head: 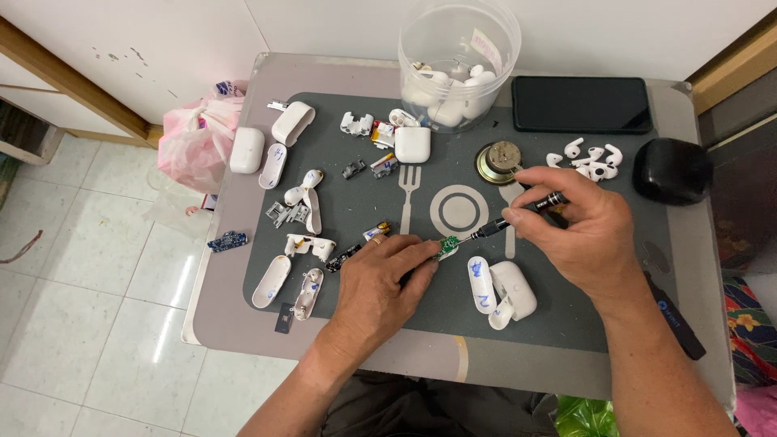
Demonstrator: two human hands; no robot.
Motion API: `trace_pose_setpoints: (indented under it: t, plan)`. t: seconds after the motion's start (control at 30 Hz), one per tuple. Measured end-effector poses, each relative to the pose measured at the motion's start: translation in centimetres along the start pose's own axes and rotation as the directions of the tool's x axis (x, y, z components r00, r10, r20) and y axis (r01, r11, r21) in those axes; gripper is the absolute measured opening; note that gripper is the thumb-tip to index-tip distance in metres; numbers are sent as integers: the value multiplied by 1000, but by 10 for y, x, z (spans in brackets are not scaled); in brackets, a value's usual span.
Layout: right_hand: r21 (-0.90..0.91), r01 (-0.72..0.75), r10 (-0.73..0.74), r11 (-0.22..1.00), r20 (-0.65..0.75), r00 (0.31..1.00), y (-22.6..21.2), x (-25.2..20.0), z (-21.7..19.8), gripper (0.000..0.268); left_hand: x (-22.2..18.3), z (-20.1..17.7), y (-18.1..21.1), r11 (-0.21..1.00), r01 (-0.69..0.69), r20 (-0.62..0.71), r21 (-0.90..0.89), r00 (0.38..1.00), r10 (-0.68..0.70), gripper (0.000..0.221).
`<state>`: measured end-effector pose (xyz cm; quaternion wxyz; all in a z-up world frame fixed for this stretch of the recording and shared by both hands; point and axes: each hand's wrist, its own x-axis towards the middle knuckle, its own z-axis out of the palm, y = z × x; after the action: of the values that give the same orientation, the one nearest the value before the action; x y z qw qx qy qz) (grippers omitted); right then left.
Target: Inspecting and organizing disassembled AirPods components, including circuit boards and plastic housings, on a repair mat.
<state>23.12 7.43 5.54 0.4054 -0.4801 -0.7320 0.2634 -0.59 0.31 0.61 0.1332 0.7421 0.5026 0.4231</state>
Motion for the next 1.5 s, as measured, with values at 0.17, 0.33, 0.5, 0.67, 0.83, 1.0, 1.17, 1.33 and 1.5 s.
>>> trace_pose_setpoints:
  t: [0.17,0.33,0.5,0.67,0.83,1.0,1.17,1.33,1.5]
  plan:
    - [16,-29,29,999,8,1000,-1,0,0,36,-1,2,-2,1000,-1,-8,-6,1000,1,19]
    - [-45,33,-33,998,3,999,4,-3,-2,35,0,1,0,1000,-2,-12,-10,1000,2,19]
    - [-100,150,-147,984,29,989,3,-4,-3,37,0,-1,0,1000,-3,16,0,1000,3,19]
    - [-134,238,-235,962,35,971,-14,-8,-3,32,0,0,0,1000,-6,-6,0,1000,6,18]
    - [-171,349,-338,921,92,937,-20,-13,-2,26,0,-1,1,1000,-21,-15,0,1000,21,18]
    - [-230,464,-452,855,107,886,-31,-12,1,23,-2,0,1,1000,-22,-34,5,999,22,19]
    - [-233,478,-457,847,143,878,-42,-15,2,26,-3,1,-1,1000,-25,-49,10,998,25,18]
    - [-242,469,-445,849,149,883,-41,-18,1,28,-3,1,0,1000,-29,-42,11,999,30,18]
    - [-100,418,-420,903,10,908,-46,-14,7,23,4,-4,5,997,39,-55,-71,998,-43,20]
